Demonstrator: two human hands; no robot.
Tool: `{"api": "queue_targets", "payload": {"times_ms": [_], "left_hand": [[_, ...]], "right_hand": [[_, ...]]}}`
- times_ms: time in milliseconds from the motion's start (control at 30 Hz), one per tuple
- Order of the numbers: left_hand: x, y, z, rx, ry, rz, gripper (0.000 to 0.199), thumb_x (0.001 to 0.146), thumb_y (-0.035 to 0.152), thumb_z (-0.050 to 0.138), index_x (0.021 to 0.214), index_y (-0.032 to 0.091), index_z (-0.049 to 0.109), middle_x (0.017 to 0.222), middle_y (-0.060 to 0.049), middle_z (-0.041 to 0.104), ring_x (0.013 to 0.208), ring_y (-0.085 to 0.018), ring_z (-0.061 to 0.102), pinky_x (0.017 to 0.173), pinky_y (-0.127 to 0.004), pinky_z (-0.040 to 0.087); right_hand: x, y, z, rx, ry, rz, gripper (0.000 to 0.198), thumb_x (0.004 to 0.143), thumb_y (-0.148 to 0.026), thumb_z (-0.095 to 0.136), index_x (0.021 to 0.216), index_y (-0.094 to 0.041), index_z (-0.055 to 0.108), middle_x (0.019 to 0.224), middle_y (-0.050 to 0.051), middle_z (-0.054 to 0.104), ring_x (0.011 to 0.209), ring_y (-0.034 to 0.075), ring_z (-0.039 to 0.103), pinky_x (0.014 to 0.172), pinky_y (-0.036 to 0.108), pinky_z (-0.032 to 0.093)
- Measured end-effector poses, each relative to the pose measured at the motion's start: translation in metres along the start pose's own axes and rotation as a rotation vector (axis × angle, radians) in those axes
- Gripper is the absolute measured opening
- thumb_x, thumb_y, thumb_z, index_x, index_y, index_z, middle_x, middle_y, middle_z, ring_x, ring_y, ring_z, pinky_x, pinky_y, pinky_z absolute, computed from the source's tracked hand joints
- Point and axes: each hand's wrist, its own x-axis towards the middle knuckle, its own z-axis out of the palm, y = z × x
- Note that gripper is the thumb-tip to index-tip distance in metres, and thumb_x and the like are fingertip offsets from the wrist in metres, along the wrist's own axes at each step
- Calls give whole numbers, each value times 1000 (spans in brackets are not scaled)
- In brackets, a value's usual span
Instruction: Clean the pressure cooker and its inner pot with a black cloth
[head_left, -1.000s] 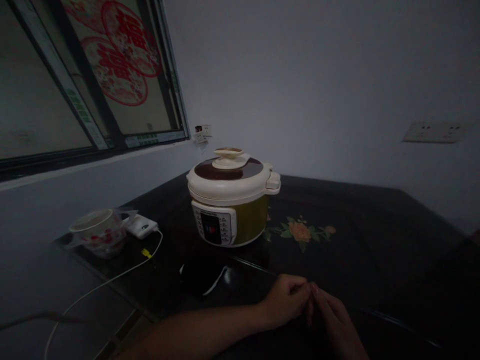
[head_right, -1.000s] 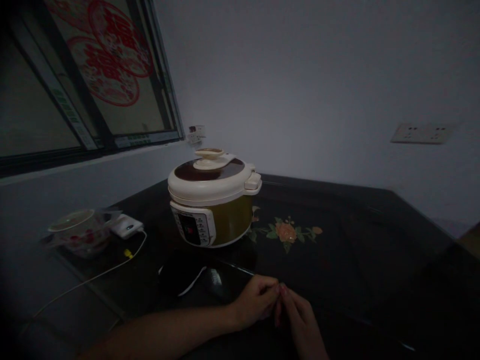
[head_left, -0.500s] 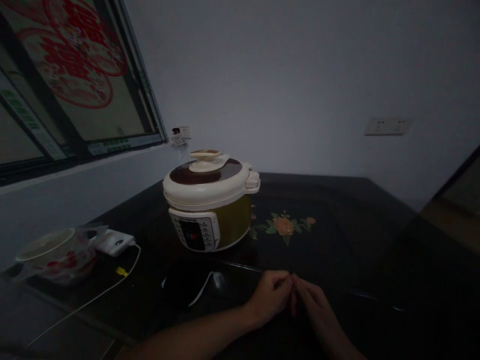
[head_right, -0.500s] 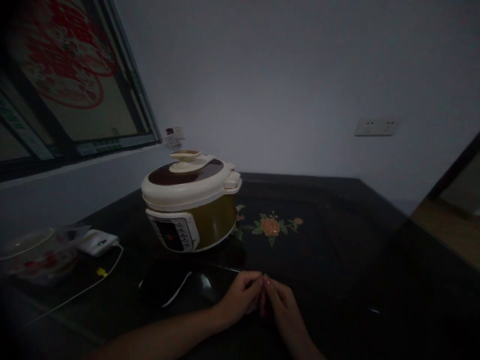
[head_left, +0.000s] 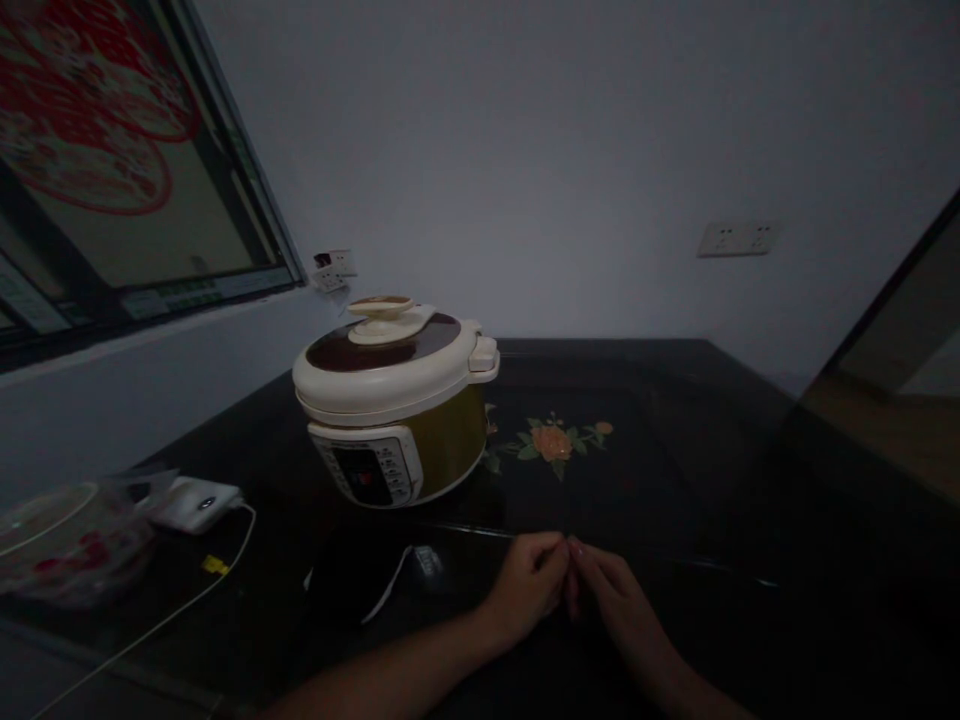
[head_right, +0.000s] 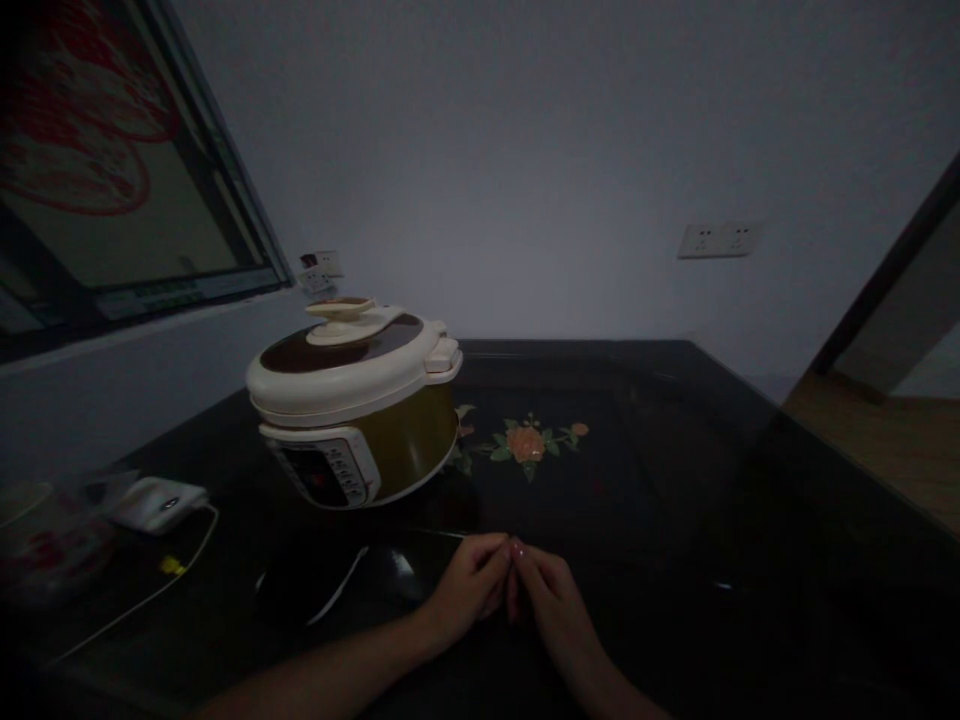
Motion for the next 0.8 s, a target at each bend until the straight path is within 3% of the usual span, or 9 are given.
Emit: {"api": "queue_targets", "payload": {"times_ms": [800], "left_hand": [[1, -6, 0, 11, 3, -11, 64, 76, 80, 46, 61, 18, 50, 44, 3, 47, 35, -6, 33, 37, -21, 20]], "right_hand": [[1, 2, 1, 13, -24, 7, 71, 78, -84, 38, 52, -20, 51, 50, 2, 51, 52, 15, 51, 59, 28, 42]]}}
